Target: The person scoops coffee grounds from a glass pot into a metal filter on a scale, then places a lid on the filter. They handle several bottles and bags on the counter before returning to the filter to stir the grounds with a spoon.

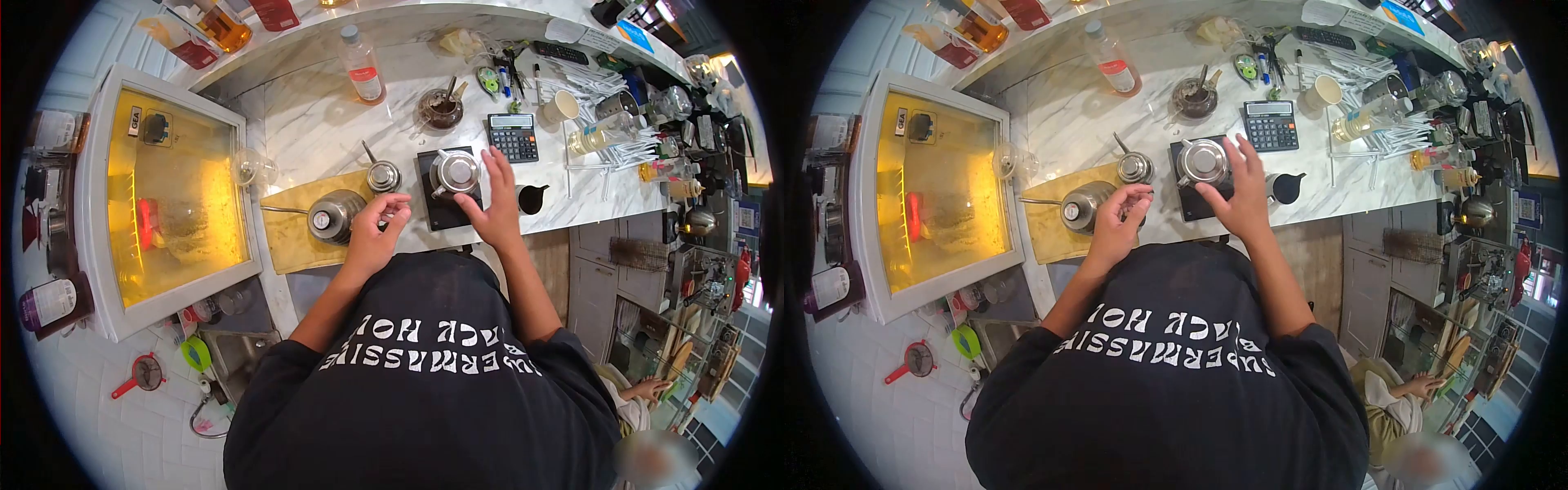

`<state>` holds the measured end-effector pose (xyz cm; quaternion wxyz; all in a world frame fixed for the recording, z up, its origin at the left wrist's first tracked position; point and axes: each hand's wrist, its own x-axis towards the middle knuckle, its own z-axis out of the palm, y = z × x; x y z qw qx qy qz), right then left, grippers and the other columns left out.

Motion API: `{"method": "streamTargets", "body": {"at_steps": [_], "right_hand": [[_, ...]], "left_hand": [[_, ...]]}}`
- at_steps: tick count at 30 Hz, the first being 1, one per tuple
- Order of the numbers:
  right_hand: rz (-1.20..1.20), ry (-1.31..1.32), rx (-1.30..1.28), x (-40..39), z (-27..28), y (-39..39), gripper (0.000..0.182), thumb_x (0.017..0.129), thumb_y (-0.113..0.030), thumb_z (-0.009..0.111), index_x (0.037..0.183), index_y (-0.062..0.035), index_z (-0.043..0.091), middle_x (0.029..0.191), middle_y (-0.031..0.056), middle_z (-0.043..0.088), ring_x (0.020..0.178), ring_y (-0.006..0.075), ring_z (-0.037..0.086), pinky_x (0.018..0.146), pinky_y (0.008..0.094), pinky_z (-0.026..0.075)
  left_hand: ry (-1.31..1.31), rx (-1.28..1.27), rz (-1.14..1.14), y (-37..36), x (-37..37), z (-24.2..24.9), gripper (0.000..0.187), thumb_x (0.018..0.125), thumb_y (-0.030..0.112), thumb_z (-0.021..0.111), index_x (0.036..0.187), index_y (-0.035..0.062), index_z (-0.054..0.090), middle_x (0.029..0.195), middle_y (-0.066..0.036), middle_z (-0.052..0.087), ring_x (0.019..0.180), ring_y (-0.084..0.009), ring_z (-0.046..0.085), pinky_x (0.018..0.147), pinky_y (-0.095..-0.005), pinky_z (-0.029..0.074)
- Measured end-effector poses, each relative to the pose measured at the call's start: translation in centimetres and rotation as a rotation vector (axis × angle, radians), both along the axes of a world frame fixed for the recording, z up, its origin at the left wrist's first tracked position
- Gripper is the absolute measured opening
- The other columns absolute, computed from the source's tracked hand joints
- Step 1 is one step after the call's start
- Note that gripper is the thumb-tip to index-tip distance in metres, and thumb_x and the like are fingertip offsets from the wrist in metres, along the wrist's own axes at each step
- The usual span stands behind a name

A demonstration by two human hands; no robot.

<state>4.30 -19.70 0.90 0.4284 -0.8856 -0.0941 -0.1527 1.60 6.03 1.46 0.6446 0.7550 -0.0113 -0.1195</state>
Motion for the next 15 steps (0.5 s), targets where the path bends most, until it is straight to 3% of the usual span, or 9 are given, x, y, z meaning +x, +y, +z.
{"method": "streamTargets", "body": {"at_steps": [2, 6, 8, 11, 12, 15], "right_hand": [[-0.133, -0.005, -0.147, -0.7, 0.1, -1.8, 0.076, 0.085, -0.034, 0.086, 0.148, -0.0066, 0.055, 0.154, 0.0237, 0.048, 0.140, 0.0425, 0.047, 0.113, 0.0509, 0.040], [-0.395, 0.102, -0.300, -2.2, -1.9, -5.9, 0.081, 0.083, -0.035, 0.087, 0.150, -0.0060, 0.052, 0.152, 0.0290, 0.046, 0.138, 0.0472, 0.046, 0.112, 0.0534, 0.041], [-0.567, 0.327, -0.419, -2.6, -2.3, -7.0, 0.090, 0.083, -0.035, 0.087, 0.156, -0.0069, 0.043, 0.149, 0.0323, 0.046, 0.135, 0.0510, 0.048, 0.109, 0.0561, 0.044], [-0.507, 0.462, -0.277, -2.4, -4.2, -8.6, 0.099, 0.083, -0.034, 0.087, 0.161, -0.0074, 0.033, 0.146, 0.0324, 0.048, 0.128, 0.0505, 0.053, 0.105, 0.0560, 0.048], [-0.453, 0.453, -0.243, -2.1, -4.3, -8.9, 0.099, 0.084, -0.028, 0.085, 0.163, -0.0068, 0.029, 0.138, 0.0322, 0.053, 0.119, 0.0483, 0.059, 0.100, 0.0529, 0.051], [-0.351, 0.440, -0.225, -1.5, -4.6, -9.6, 0.099, 0.084, -0.022, 0.083, 0.164, -0.0052, 0.027, 0.130, 0.0317, 0.058, 0.115, 0.0464, 0.061, 0.098, 0.0507, 0.051]], "left_hand": [[-0.064, -0.019, 0.076, -0.8, -0.2, -0.1, 0.025, 0.101, 0.016, 0.070, 0.122, 0.0030, 0.071, 0.101, -0.005, 0.073, 0.092, -0.0124, 0.066, 0.084, -0.0299, 0.053], [-0.070, -0.024, 0.087, -2.3, -0.3, -0.9, 0.027, 0.104, 0.016, 0.067, 0.126, 0.0005, 0.068, 0.108, -0.005, 0.072, 0.099, -0.0099, 0.065, 0.091, -0.0267, 0.051], [-0.088, 0.006, 0.092, -3.3, 0.0, -0.5, 0.026, 0.104, 0.015, 0.067, 0.126, 0.0006, 0.068, 0.108, -0.005, 0.072, 0.099, -0.0098, 0.065, 0.091, -0.0268, 0.051], [-0.113, 0.053, 0.154, -4.2, 0.1, -0.1, 0.025, 0.103, 0.016, 0.068, 0.124, 0.0019, 0.070, 0.106, -0.006, 0.073, 0.096, -0.0116, 0.066, 0.088, -0.0286, 0.052], [-0.123, 0.051, 0.199, -4.6, 0.1, -0.2, 0.024, 0.102, 0.017, 0.069, 0.121, 0.0032, 0.072, 0.104, -0.008, 0.074, 0.094, -0.0136, 0.068, 0.085, -0.0301, 0.053], [-0.088, -0.022, 0.267, -5.4, -0.1, -1.6, 0.024, 0.102, 0.016, 0.069, 0.122, 0.0018, 0.071, 0.104, -0.007, 0.074, 0.094, -0.0127, 0.067, 0.085, -0.0294, 0.053]]}}
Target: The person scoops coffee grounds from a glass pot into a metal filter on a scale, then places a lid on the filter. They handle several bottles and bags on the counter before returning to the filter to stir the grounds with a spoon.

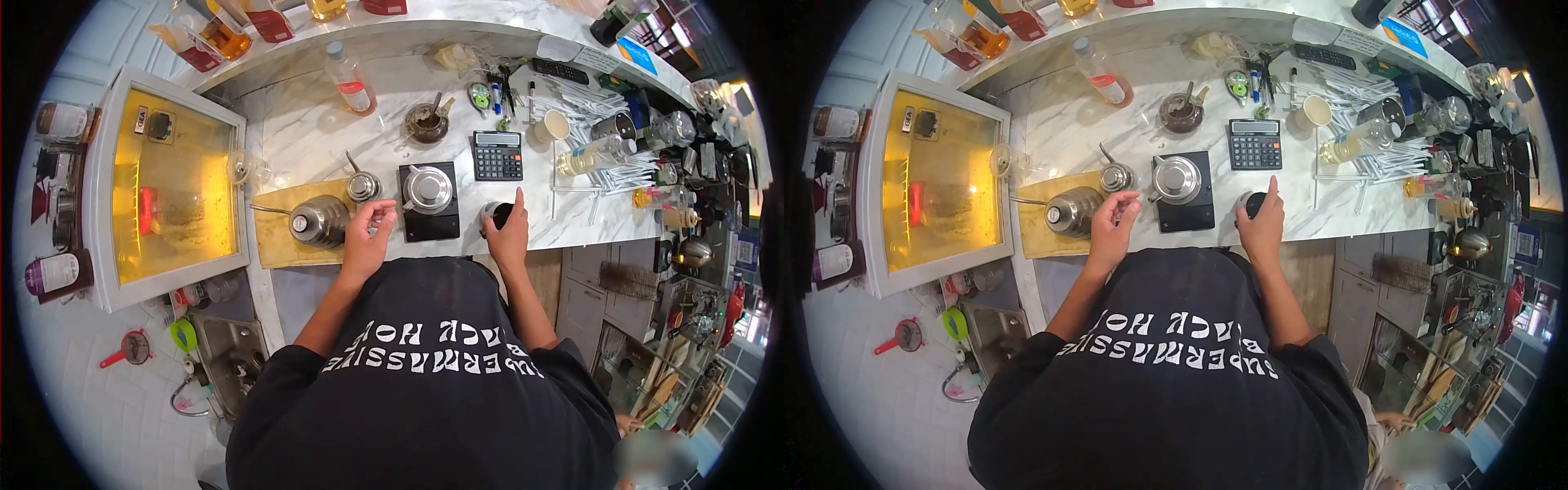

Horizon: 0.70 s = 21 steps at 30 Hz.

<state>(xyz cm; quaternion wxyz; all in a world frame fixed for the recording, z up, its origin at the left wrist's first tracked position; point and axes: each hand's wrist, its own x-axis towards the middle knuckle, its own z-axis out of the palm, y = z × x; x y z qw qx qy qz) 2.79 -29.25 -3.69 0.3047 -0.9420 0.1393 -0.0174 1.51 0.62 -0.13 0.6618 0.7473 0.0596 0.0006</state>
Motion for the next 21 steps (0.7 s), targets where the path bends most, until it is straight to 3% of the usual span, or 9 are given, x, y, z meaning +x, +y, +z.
{"method": "streamTargets", "body": {"at_steps": [5, 9, 15, 21], "right_hand": [[0.115, 0.034, 0.024, 1.0, 0.4, -1.1, 0.098, 0.083, -0.017, 0.081, 0.163, -0.0029, 0.028, 0.125, 0.0290, 0.060, 0.111, 0.0460, 0.061, 0.097, 0.0502, 0.051], [0.202, -0.112, 0.044, 2.7, 1.2, -1.9, 0.095, 0.081, -0.017, 0.080, 0.161, -0.0032, 0.032, 0.122, 0.0265, 0.061, 0.111, 0.0446, 0.061, 0.098, 0.0495, 0.050], [0.310, -0.292, 0.114, 10.2, 4.2, -1.9, 0.091, 0.080, -0.021, 0.081, 0.158, -0.0034, 0.037, 0.133, 0.0243, 0.062, 0.122, 0.0418, 0.061, 0.103, 0.0466, 0.050], [0.355, -0.265, 0.079, 18.9, 4.4, -0.6, 0.092, 0.079, -0.027, 0.081, 0.158, -0.0056, 0.038, 0.134, 0.0258, 0.062, 0.123, 0.0430, 0.061, 0.105, 0.0485, 0.050]], "left_hand": [[0.030, -0.009, 0.077, -1.4, -1.3, -0.8, 0.023, 0.103, 0.015, 0.068, 0.121, 0.0010, 0.071, 0.105, -0.005, 0.073, 0.094, -0.0106, 0.066, 0.085, -0.0281, 0.052], [0.027, -0.022, 0.175, -1.9, -2.3, -1.4, 0.023, 0.104, 0.015, 0.067, 0.121, 0.0005, 0.070, 0.104, -0.004, 0.072, 0.092, -0.0093, 0.064, 0.085, -0.0272, 0.051], [0.016, -0.022, 0.273, -2.6, -2.9, -1.6, 0.022, 0.104, 0.014, 0.067, 0.120, -0.0002, 0.069, 0.102, -0.003, 0.070, 0.090, -0.0086, 0.062, 0.085, -0.0262, 0.051], [0.027, -0.047, 0.357, -3.6, -2.6, -1.3, 0.021, 0.103, 0.013, 0.068, 0.120, -0.0013, 0.069, 0.101, -0.003, 0.070, 0.091, -0.0088, 0.063, 0.085, -0.0260, 0.051]]}}
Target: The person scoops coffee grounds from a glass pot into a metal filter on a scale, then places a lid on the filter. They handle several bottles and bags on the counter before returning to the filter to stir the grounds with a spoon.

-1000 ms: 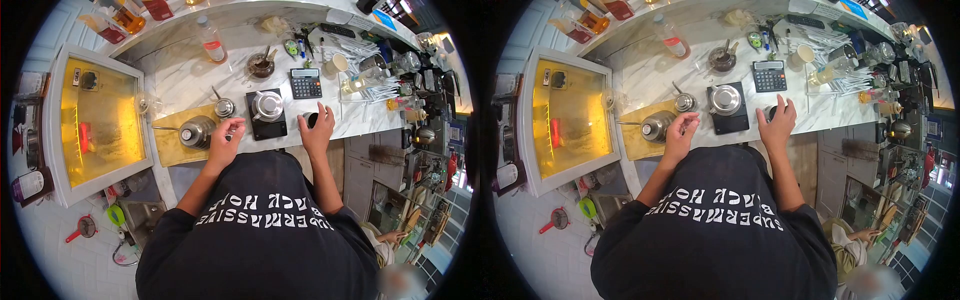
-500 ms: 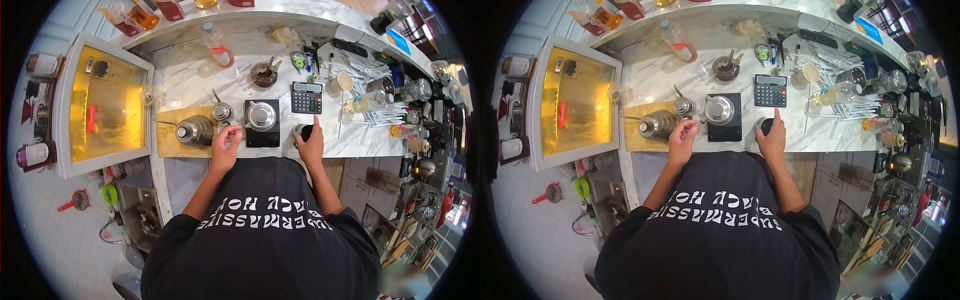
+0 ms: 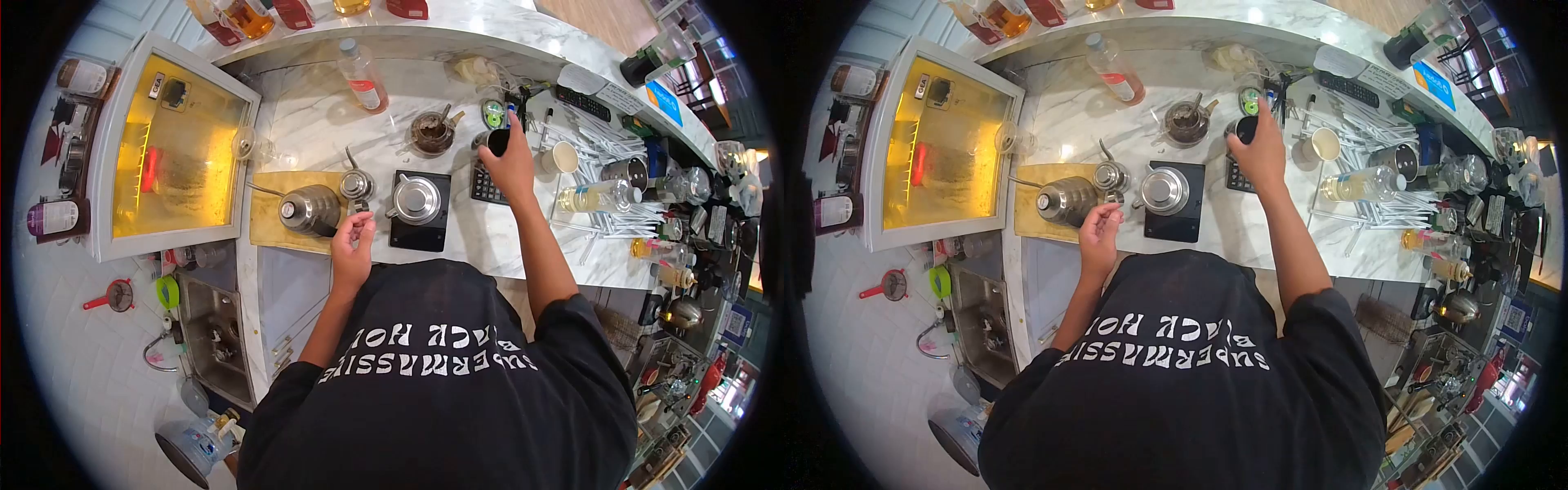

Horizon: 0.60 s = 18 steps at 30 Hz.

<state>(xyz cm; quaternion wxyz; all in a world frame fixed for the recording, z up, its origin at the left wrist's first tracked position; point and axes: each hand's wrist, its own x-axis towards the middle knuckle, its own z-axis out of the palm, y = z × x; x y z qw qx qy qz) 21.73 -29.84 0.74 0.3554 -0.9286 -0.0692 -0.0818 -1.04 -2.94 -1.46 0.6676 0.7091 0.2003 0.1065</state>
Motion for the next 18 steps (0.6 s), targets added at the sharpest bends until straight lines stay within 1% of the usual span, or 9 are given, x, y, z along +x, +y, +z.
{"method": "streamTargets", "body": {"at_steps": [1, 3, 4, 7, 8, 10, 13, 15, 18], "right_hand": [[0.003, -0.002, 0.000, 1.0, 0.0, 0.2, 0.092, 0.079, -0.027, 0.081, 0.158, -0.0056, 0.038, 0.134, 0.0258, 0.062, 0.123, 0.0430, 0.061, 0.105, 0.0485, 0.050], [0.014, 0.170, -0.025, 2.9, 0.1, 0.7, 0.093, 0.080, -0.030, 0.079, 0.159, -0.0079, 0.036, 0.140, 0.0292, 0.060, 0.124, 0.0460, 0.061, 0.106, 0.0488, 0.050], [0.029, 0.097, -0.021, 3.9, -1.3, 0.8, 0.094, 0.079, -0.029, 0.079, 0.159, -0.0092, 0.035, 0.137, 0.0291, 0.062, 0.120, 0.0471, 0.063, 0.103, 0.0504, 0.051], [0.047, 0.130, -0.063, 5.6, -2.6, 1.2, 0.095, 0.077, -0.028, 0.080, 0.159, -0.0090, 0.035, 0.133, 0.0306, 0.063, 0.117, 0.0484, 0.065, 0.100, 0.0516, 0.053], [0.053, 0.133, -0.061, 6.1, -3.0, 1.4, 0.095, 0.077, -0.028, 0.080, 0.159, -0.0090, 0.035, 0.133, 0.0306, 0.063, 0.117, 0.0484, 0.065, 0.100, 0.0516, 0.053], [0.089, 0.147, -0.063, 6.8, -3.6, 1.6, 0.099, 0.077, -0.026, 0.082, 0.161, -0.0071, 0.033, 0.126, 0.0319, 0.064, 0.113, 0.0477, 0.066, 0.098, 0.0526, 0.054], [0.104, 0.174, -0.064, 7.0, -4.1, 1.9, 0.100, 0.076, -0.026, 0.082, 0.161, -0.0076, 0.032, 0.125, 0.0312, 0.065, 0.111, 0.0484, 0.067, 0.099, 0.0528, 0.054], [0.122, 0.186, -0.072, 6.9, -4.5, 2.1, 0.100, 0.076, -0.025, 0.083, 0.161, -0.0078, 0.032, 0.127, 0.0321, 0.064, 0.112, 0.0490, 0.066, 0.098, 0.0529, 0.054], [0.144, 0.192, -0.097, 6.6, -4.6, 2.4, 0.101, 0.076, -0.023, 0.083, 0.161, -0.0078, 0.031, 0.128, 0.0330, 0.064, 0.113, 0.0500, 0.066, 0.098, 0.0528, 0.054]], "left_hand": [[-0.002, 0.000, 0.003, -0.1, 0.1, 0.0, 0.021, 0.103, 0.013, 0.068, 0.120, -0.0013, 0.069, 0.101, -0.003, 0.070, 0.091, -0.0088, 0.063, 0.085, -0.0260, 0.051], [0.011, -0.001, 0.043, -0.3, 0.2, -0.1, 0.021, 0.103, 0.012, 0.068, 0.120, -0.0017, 0.069, 0.102, -0.004, 0.070, 0.093, -0.0095, 0.064, 0.087, -0.0264, 0.052], [0.011, 0.000, 0.048, -0.5, 0.2, 0.0, 0.021, 0.103, 0.012, 0.068, 0.120, -0.0017, 0.069, 0.102, -0.004, 0.070, 0.093, -0.0095, 0.064, 0.087, -0.0264, 0.052], [0.043, 0.016, 0.090, -0.9, 0.3, 0.2, 0.021, 0.103, 0.012, 0.067, 0.120, -0.0018, 0.068, 0.104, -0.004, 0.070, 0.094, -0.0102, 0.065, 0.088, -0.0269, 0.052], [0.047, 0.020, 0.088, -0.9, 0.3, 0.3, 0.021, 0.105, 0.012, 0.065, 0.121, -0.0014, 0.067, 0.105, -0.005, 0.070, 0.097, -0.0113, 0.065, 0.091, -0.0279, 0.052], [0.056, 0.028, 0.091, -0.9, 0.6, 0.6, 0.022, 0.107, 0.013, 0.062, 0.123, -0.0010, 0.065, 0.106, -0.006, 0.070, 0.099, -0.0124, 0.065, 0.093, -0.0289, 0.051], [0.063, 0.064, 0.108, -0.7, 1.7, 1.3, 0.022, 0.108, 0.014, 0.060, 0.124, -0.0001, 0.065, 0.107, -0.006, 0.070, 0.098, -0.0127, 0.065, 0.093, -0.0295, 0.052], [0.047, -0.013, 0.178, -0.2, 2.9, 1.8, 0.020, 0.106, 0.010, 0.062, 0.121, -0.0021, 0.066, 0.106, -0.006, 0.071, 0.098, -0.0124, 0.066, 0.092, -0.0277, 0.052], [0.027, -0.027, 0.175, 0.9, 6.0, 2.6, 0.021, 0.107, 0.010, 0.062, 0.123, -0.0029, 0.065, 0.105, -0.007, 0.070, 0.098, -0.0125, 0.066, 0.092, -0.0274, 0.053]]}}
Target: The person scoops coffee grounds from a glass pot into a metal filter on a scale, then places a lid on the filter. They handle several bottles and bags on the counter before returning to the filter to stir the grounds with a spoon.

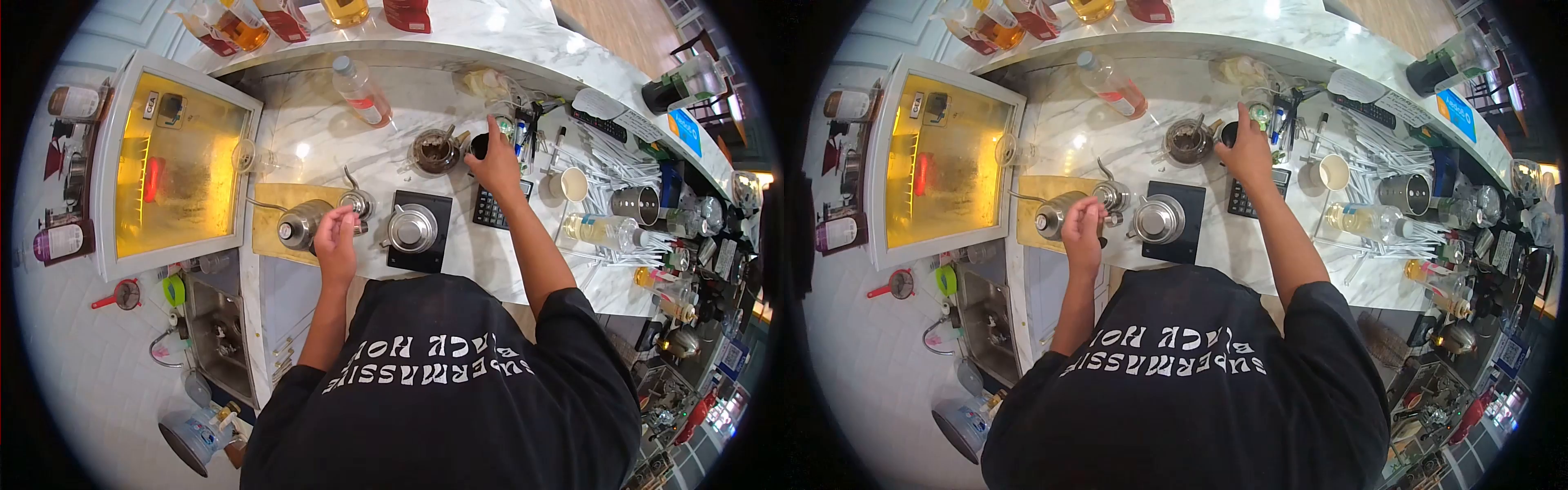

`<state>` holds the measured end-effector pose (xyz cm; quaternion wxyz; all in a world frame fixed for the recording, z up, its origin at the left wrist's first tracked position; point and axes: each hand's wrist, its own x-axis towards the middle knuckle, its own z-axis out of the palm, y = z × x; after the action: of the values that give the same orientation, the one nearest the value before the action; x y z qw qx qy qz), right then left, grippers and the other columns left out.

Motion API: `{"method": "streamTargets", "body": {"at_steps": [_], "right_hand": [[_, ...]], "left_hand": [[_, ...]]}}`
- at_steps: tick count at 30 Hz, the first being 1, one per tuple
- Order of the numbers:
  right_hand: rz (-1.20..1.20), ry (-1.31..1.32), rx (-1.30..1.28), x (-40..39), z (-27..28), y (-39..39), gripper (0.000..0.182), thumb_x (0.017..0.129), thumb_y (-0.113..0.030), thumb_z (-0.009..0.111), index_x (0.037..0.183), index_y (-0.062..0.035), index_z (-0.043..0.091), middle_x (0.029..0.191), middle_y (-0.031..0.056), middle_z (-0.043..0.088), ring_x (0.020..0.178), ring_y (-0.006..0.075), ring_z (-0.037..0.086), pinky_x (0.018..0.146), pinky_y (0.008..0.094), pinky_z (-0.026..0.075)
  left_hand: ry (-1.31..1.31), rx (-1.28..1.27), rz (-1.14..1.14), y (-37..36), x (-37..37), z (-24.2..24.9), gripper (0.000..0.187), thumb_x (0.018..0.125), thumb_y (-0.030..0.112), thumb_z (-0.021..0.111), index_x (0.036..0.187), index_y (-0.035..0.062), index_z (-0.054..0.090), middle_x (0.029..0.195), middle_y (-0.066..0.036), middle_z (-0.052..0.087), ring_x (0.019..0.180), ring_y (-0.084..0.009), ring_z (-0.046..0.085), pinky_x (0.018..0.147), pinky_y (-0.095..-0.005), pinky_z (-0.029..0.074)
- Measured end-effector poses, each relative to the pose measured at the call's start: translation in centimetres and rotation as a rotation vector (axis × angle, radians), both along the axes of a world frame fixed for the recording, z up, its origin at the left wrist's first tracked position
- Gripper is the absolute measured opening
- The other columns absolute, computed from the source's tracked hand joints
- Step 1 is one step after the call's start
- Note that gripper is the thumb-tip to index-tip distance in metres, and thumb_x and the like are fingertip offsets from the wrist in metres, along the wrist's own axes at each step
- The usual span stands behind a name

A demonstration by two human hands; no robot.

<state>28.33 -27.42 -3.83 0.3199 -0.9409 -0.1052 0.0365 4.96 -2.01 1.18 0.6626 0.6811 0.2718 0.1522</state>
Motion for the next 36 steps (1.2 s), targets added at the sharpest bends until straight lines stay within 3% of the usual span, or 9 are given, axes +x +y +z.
{"method": "streamTargets", "body": {"at_steps": [6, 11, 12, 15, 21, 25, 31, 33, 36], "right_hand": [[0.027, 0.018, 0.025, 0.1, -0.2, -0.1, 0.107, 0.077, -0.029, 0.088, 0.163, -0.0083, 0.027, 0.138, 0.0310, 0.056, 0.127, 0.0492, 0.057, 0.106, 0.0524, 0.050], [0.035, -0.027, 0.145, -1.3, 0.8, -1.4, 0.109, 0.080, -0.033, 0.090, 0.164, -0.0062, 0.027, 0.144, 0.0316, 0.052, 0.133, 0.0485, 0.052, 0.112, 0.0510, 0.045], [0.018, -0.021, 0.153, -1.7, 0.9, -1.8, 0.107, 0.081, -0.032, 0.090, 0.163, -0.0054, 0.027, 0.144, 0.0313, 0.053, 0.134, 0.0481, 0.052, 0.112, 0.0510, 0.045], [-0.014, -0.011, 0.171, -3.2, 0.5, -2.7, 0.104, 0.083, -0.031, 0.089, 0.163, -0.0043, 0.029, 0.144, 0.0309, 0.053, 0.134, 0.0477, 0.052, 0.112, 0.0509, 0.044], [-0.126, 0.050, 0.287, -4.4, -0.8, -4.2, 0.091, 0.087, -0.028, 0.084, 0.160, -0.0041, 0.037, 0.141, 0.0280, 0.056, 0.132, 0.0433, 0.055, 0.110, 0.0490, 0.046], [-0.222, 0.110, 0.334, -4.4, -1.5, -4.8, 0.083, 0.089, -0.026, 0.081, 0.158, -0.0048, 0.041, 0.139, 0.0245, 0.060, 0.130, 0.0388, 0.059, 0.108, 0.0471, 0.046], [-0.100, -0.003, 0.262, -3.4, -1.7, -4.2, 0.076, 0.090, -0.028, 0.080, 0.153, -0.0030, 0.046, 0.138, 0.0265, 0.059, 0.129, 0.0440, 0.057, 0.109, 0.0489, 0.046], [-0.048, -0.050, 0.225, -2.8, -1.7, -3.4, 0.076, 0.090, -0.029, 0.081, 0.152, -0.0018, 0.047, 0.139, 0.0236, 0.059, 0.130, 0.0373, 0.059, 0.110, 0.0447, 0.047], [-0.029, -0.041, 0.250, -1.8, -1.3, -1.9, 0.075, 0.089, -0.029, 0.082, 0.150, -0.0013, 0.048, 0.139, 0.0249, 0.058, 0.130, 0.0415, 0.058, 0.109, 0.0458, 0.047]], "left_hand": [[-0.018, 0.080, -0.198, 0.9, 9.3, -0.4, 0.023, 0.105, 0.015, 0.066, 0.122, -0.0010, 0.068, 0.106, -0.006, 0.072, 0.096, -0.0121, 0.066, 0.089, -0.0281, 0.053], [0.312, 0.679, -0.643, 1.0, 15.8, -3.9, 0.039, 0.094, 0.035, 0.076, 0.119, 0.0053, 0.074, 0.116, -0.017, 0.073, 0.098, -0.0300, 0.071, 0.088, -0.0417, 0.055], [0.292, 0.783, -0.671, 0.9, 16.4, -4.5, 0.041, 0.091, 0.040, 0.078, 0.114, 0.0065, 0.076, 0.111, -0.019, 0.075, 0.097, -0.0357, 0.071, 0.086, -0.0468, 0.056], [0.341, 0.892, -0.746, 0.7, 17.5, -5.9, 0.037, 0.091, 0.041, 0.077, 0.102, 0.0059, 0.078, 0.096, -0.015, 0.077, 0.091, -0.0334, 0.072, 0.081, -0.0426, 0.057], [0.420, 0.864, -0.767, -0.5, 17.2, -6.7, 0.036, 0.091, 0.042, 0.075, 0.082, 0.0072, 0.079, 0.077, -0.016, 0.073, 0.078, -0.0379, 0.071, 0.075, -0.0497, 0.056], [0.463, 0.840, -0.746, -0.8, 16.8, -7.3, 0.038, 0.093, 0.043, 0.072, 0.082, 0.0068, 0.078, 0.078, -0.017, 0.073, 0.079, -0.0385, 0.071, 0.074, -0.0499, 0.056], [0.434, 0.851, -0.668, -0.8, 17.5, -7.8, 0.043, 0.094, 0.046, 0.069, 0.079, 0.0064, 0.077, 0.074, -0.016, 0.072, 0.073, -0.0390, 0.071, 0.070, -0.0505, 0.055], [0.420, 0.847, -0.618, -0.8, 17.6, -7.9, 0.042, 0.095, 0.045, 0.069, 0.080, 0.0068, 0.077, 0.072, -0.015, 0.072, 0.072, -0.0382, 0.070, 0.069, -0.0500, 0.055], [0.447, 0.846, -0.593, -0.4, 17.7, -7.8, 0.041, 0.095, 0.043, 0.070, 0.079, 0.0064, 0.076, 0.072, -0.015, 0.072, 0.071, -0.0375, 0.070, 0.068, -0.0490, 0.055]]}}
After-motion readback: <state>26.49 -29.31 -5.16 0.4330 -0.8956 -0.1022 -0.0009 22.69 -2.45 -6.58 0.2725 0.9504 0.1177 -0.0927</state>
